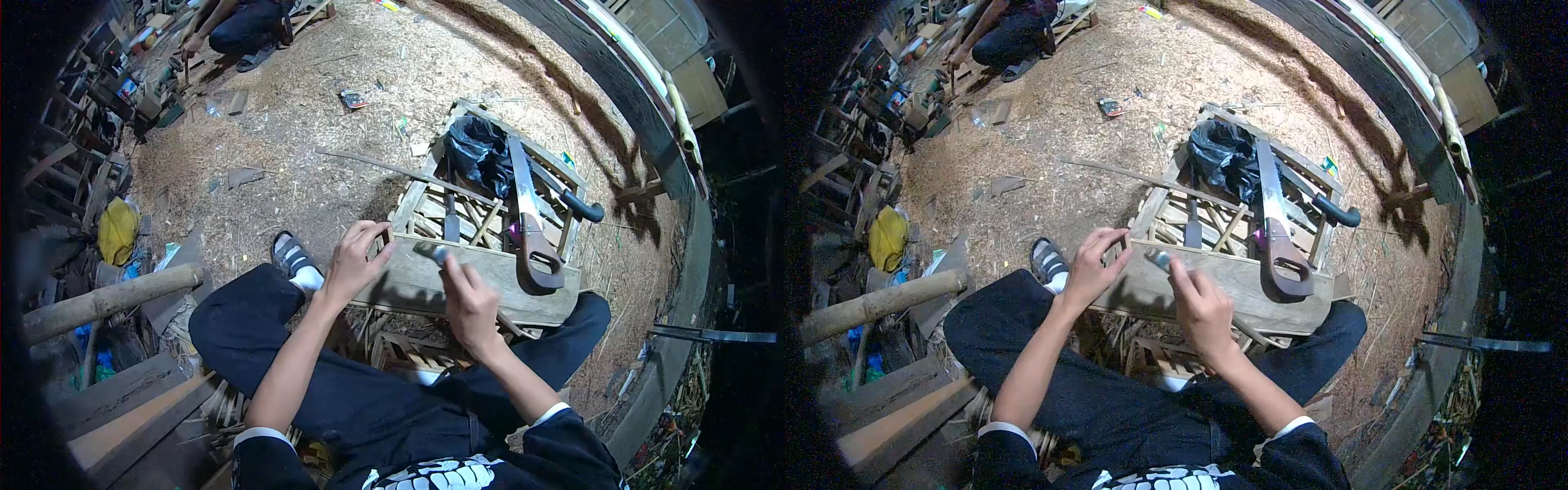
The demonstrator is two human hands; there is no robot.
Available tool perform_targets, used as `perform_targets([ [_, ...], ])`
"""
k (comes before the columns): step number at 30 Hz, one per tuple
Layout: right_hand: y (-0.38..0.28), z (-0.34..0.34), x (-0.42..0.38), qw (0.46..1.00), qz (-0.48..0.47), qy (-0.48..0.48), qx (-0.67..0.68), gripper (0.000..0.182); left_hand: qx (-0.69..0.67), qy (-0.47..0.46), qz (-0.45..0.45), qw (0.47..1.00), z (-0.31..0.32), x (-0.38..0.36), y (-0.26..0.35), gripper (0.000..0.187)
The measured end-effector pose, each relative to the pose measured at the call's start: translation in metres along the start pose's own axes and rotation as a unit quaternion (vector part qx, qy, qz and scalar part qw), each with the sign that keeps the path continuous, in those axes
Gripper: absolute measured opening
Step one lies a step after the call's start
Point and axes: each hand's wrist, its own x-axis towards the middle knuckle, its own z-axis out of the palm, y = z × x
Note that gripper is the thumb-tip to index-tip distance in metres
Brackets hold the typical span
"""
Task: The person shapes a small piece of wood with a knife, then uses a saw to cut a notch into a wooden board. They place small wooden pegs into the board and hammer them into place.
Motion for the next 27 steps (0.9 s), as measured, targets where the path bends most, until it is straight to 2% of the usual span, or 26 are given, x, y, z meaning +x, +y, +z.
perform_targets([
  [2,0.008,0.003,-0.008,0.989,0.004,-0.14,-0.045,0.053,-0.004,0.006,0.004,1.0,0.002,0.002,-0.001,0.037],
  [3,0.006,-0.003,-0.004,0.985,0.004,-0.166,-0.056,0.056,-0.006,0.005,0.008,1.0,0.002,0.004,0.001,0.037],
  [4,0.003,-0.007,0.003,0.985,0.001,-0.164,-0.057,0.056,-0.004,0.006,0.006,1.0,0.001,0.005,0.002,0.037],
  [7,-0.007,-0.007,0.006,0.999,0.004,0.011,0.034,0.054,-0.005,0.006,0.0,1.0,0.001,0.003,0.002,0.037],
  [8,-0.003,-0.002,0.0,0.999,0.005,0.009,0.035,0.054,-0.008,0.009,0.0,1.0,0.001,0.001,0.002,0.037],
  [10,0.005,0.001,-0.005,0.989,0.012,-0.14,-0.053,0.051,-0.002,0.006,-0.001,1.0,0.001,0.001,0.001,0.037],
  [11,0.009,0.002,-0.007,0.987,0.023,-0.149,-0.046,0.054,0.003,0.002,-0.001,1.0,0.001,0.002,0.001,0.037],
  [12,0.005,-0.002,0.0,0.988,0.02,-0.148,-0.047,0.054,0.003,0.006,0.0,1.0,0.001,0.004,0.001,0.037],
  [14,-0.003,-0.01,0.007,0.998,0.009,-0.06,-0.013,0.054,0.007,0.001,-0.001,1.0,0.001,0.002,0.001,0.037],
  [18,0.006,-0.001,-0.006,0.995,0.006,-0.091,-0.029,0.051,0.004,-0.003,-0.005,1.0,0.0,0.002,0.003,0.037],
  [20,0.004,-0.005,0.0,0.987,0.026,-0.152,-0.049,0.05,0.013,-0.004,-0.004,1.0,0.0,0.003,0.004,0.037],
  [21,0.003,-0.004,0.0,0.987,0.026,-0.153,-0.049,0.05,0.013,-0.004,-0.005,1.0,-0.001,0.002,0.004,0.037],
  [24,-0.003,-0.002,-0.002,1.0,0.01,-0.029,0.005,0.052,0.014,-0.01,-0.01,1.0,0.0,0.0,0.003,0.037],
  [25,-0.003,-0.003,-0.002,1.0,0.01,-0.028,0.006,0.052,0.013,-0.007,-0.01,1.0,0.001,0.0,0.002,0.037],
  [27,-0.003,-0.007,0.001,0.986,0.035,-0.154,-0.054,0.052,0.011,-0.004,-0.006,1.0,0.002,0.003,0.002,0.036],
])
